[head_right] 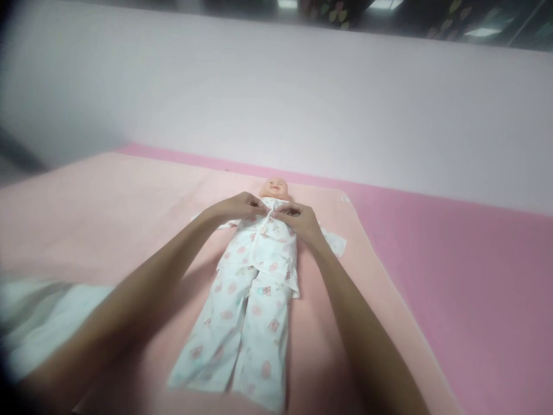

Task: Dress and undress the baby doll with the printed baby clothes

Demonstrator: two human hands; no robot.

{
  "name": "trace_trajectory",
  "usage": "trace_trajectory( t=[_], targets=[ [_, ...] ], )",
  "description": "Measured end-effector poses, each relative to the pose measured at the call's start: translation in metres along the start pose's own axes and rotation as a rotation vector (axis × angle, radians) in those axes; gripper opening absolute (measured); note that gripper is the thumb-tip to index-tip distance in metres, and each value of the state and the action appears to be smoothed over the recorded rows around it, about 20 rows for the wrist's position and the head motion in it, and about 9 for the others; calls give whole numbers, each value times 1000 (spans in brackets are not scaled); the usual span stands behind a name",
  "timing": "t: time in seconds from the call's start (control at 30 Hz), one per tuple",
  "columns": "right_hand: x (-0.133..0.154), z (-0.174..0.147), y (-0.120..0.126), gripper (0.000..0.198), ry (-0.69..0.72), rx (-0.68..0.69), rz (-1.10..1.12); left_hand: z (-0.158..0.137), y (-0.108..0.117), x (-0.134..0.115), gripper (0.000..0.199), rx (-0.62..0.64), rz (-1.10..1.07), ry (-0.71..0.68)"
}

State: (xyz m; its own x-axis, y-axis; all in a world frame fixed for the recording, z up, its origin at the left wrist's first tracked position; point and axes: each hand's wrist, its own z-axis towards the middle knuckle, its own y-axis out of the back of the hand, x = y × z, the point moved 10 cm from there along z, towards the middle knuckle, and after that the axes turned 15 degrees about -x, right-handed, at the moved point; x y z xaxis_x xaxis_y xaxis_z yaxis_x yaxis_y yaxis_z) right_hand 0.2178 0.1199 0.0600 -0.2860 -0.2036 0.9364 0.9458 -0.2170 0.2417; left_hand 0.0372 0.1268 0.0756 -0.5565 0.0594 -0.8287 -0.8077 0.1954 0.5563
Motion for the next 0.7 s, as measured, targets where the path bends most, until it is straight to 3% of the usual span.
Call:
trace_trajectory(
  t=[0.2, 0.47, 0.7],
  targets=[
    [-2, -4, 3, 35, -43, -59, 23, 2, 0, -1, 27, -9, 1, -35],
    [-2, -2, -2, 43, -31, 99, 42, 2, 2, 6, 44, 20, -91, 14],
    [-2, 1, -4, 47, 30, 86, 20, 1, 1, 6, 47, -2, -100, 16]
  ],
)
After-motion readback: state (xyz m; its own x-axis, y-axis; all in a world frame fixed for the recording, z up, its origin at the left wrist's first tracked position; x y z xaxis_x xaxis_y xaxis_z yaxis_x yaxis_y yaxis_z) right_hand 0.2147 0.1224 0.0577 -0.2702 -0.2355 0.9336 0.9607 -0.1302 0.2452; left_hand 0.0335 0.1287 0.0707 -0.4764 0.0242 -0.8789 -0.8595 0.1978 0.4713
